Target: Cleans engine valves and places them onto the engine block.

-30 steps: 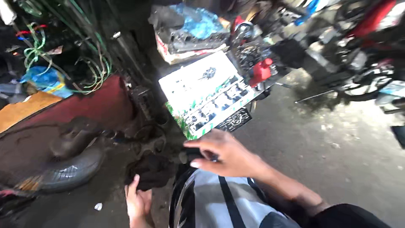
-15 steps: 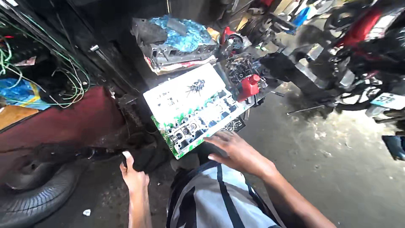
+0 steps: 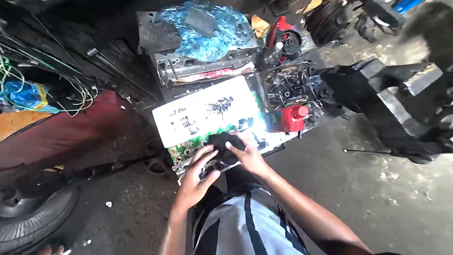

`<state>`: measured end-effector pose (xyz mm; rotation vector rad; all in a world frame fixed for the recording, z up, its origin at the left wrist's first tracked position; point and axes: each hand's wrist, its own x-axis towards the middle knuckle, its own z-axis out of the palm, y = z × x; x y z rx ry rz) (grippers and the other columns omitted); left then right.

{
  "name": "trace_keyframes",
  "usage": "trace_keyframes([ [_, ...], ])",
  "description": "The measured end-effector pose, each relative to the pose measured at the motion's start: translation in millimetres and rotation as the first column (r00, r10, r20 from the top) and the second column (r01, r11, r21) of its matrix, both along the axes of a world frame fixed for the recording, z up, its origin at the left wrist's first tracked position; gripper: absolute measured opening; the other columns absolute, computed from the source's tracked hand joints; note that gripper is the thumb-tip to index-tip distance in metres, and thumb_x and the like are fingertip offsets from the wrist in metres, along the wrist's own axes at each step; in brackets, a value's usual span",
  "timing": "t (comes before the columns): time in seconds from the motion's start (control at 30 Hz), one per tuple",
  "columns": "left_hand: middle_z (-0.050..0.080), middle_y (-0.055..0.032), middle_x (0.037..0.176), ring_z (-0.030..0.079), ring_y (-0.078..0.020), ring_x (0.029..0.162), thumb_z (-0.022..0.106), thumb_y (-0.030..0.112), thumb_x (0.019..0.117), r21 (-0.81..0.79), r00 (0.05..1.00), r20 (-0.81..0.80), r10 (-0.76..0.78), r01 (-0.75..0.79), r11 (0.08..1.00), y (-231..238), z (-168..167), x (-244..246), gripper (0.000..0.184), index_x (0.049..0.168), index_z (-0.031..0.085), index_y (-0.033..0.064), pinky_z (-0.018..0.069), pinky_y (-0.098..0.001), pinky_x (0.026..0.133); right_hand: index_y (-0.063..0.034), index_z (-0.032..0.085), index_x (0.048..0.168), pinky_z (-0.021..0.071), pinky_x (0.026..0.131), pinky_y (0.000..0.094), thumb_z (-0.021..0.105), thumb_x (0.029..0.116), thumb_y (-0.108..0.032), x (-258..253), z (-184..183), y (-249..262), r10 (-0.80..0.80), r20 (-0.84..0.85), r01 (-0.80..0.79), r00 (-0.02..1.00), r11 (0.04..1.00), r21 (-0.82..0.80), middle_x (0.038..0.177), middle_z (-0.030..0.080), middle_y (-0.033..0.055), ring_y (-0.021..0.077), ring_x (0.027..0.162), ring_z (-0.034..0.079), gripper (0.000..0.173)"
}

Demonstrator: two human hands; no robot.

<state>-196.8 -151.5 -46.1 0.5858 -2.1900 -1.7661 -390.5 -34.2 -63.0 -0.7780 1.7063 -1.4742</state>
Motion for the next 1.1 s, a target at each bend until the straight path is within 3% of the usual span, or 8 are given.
trace_keyframes([
  [0.17,0.065,-0.0141,0.130,0.067,-0.0200,0.115,0.049,0.030,0.1053,-0.129,0.886,0.193,0.421,-0.402,0.906,-0.5,-19.2,59.9,0.042,0.126,0.065,-0.0024,0.0571,-0.0379,0.099,-0.0029,0.073,0.104,0.0565,0.082,0.0560,0.062,0.0999,-0.021,-95.5,-23.2,-20.3,-0.038,-0.527,0.195,0.849,0.949,0.246,0.089,0.073,0.0144,0.0293,0.087,0.072,0.022],
  [0.27,0.069,-0.0131,0.124,0.068,-0.0159,0.109,0.047,0.029,0.1051,-0.180,0.777,0.318,0.544,-0.514,0.839,11.6,-20.3,92.4,0.042,0.125,0.066,-0.0024,0.0570,-0.0343,0.097,-0.0026,0.070,0.103,0.0534,0.075,0.0622,0.068,0.0963,-0.026,-129.6,-35.7,-44.9,0.031,-0.697,0.244,0.716,0.925,0.292,0.097,0.069,0.0193,0.0393,0.089,0.069,0.024],
  [0.43,0.069,-0.0151,0.120,0.068,-0.0124,0.106,0.051,0.024,0.1030,-0.233,0.681,0.399,0.614,-0.572,0.787,30.4,-26.0,105.4,0.038,0.123,0.066,-0.0043,0.0567,-0.0287,0.095,-0.0206,0.051,0.153,0.0262,0.117,0.0671,0.071,0.0918,-0.052,-152.0,-53.5,-84.1,0.649,-0.355,-0.179,0.673,0.609,0.773,0.159,0.043,0.0177,0.0421,0.150,0.032,0.071],
  [0.57,0.071,-0.0152,0.113,0.069,-0.0101,0.102,0.053,0.027,0.1024,-0.361,0.646,0.375,0.665,-0.559,0.747,46.1,-42.5,108.4,0.038,0.118,0.070,-0.0038,0.0564,-0.0261,0.093,-0.0065,0.069,0.130,0.0477,0.107,0.0556,0.067,0.0992,-0.031,-153.2,-48.8,-148.4,0.529,-0.608,-0.221,0.592,0.832,0.509,0.134,0.065,0.0182,0.0376,0.127,0.059,0.039],
  [0.7,0.070,-0.0191,0.115,0.070,-0.0242,0.106,0.060,0.016,0.0988,-0.394,0.617,0.486,0.619,-0.478,0.785,68.6,-29.1,111.6,0.030,0.120,0.070,-0.0028,0.0571,-0.0400,0.096,-0.0055,0.063,0.136,0.0464,0.107,0.0604,0.047,0.1084,-0.039,-142.5,-97.5,-245.1,0.736,-0.497,-0.383,0.459,0.669,0.637,0.134,0.064,0.0214,0.0399,0.128,0.060,0.046],
  [0.83,0.070,-0.0183,0.118,0.069,-0.0224,0.110,0.054,0.013,0.1002,-0.245,0.533,0.511,0.674,-0.662,0.709,103.4,-24.6,135.8,0.031,0.119,0.067,-0.0083,0.0553,-0.0401,0.099,-0.0078,0.061,0.137,0.0433,0.108,0.0626,0.041,0.1083,-0.048,-114.9,-114.4,-300.3,0.849,-0.373,-0.431,0.375,0.515,0.741,0.134,0.063,0.0216,0.0410,0.131,0.057,0.054],
  [0.93,0.072,-0.0109,0.122,0.069,-0.0238,0.114,0.043,0.045,0.1080,0.186,0.546,0.356,0.758,-0.836,0.516,107.9,7.7,126.1,0.050,0.125,0.066,0.0036,0.0556,-0.0420,0.102,-0.0079,0.061,0.135,0.0420,0.106,0.0669,0.039,0.1086,-0.049,-105.9,-127.0,-314.4,0.858,-0.327,-0.411,0.397,0.484,0.772,0.134,0.063,0.0234,0.0436,0.131,0.056,0.054],
  [1.1,0.063,-0.0164,0.139,0.061,-0.0343,0.129,0.036,0.066,0.1012,0.640,0.683,-0.332,0.650,-0.343,0.687,53.2,136.9,41.2,0.075,0.140,0.058,0.0069,0.0517,-0.0481,0.109,-0.0120,0.062,0.138,0.0375,0.110,0.0691,0.036,0.1067,-0.057,-112.6,-148.5,-315.8,0.821,-0.416,-0.357,0.391,0.552,0.754,0.141,0.061,0.0195,0.0416,0.135,0.053,0.060],
])
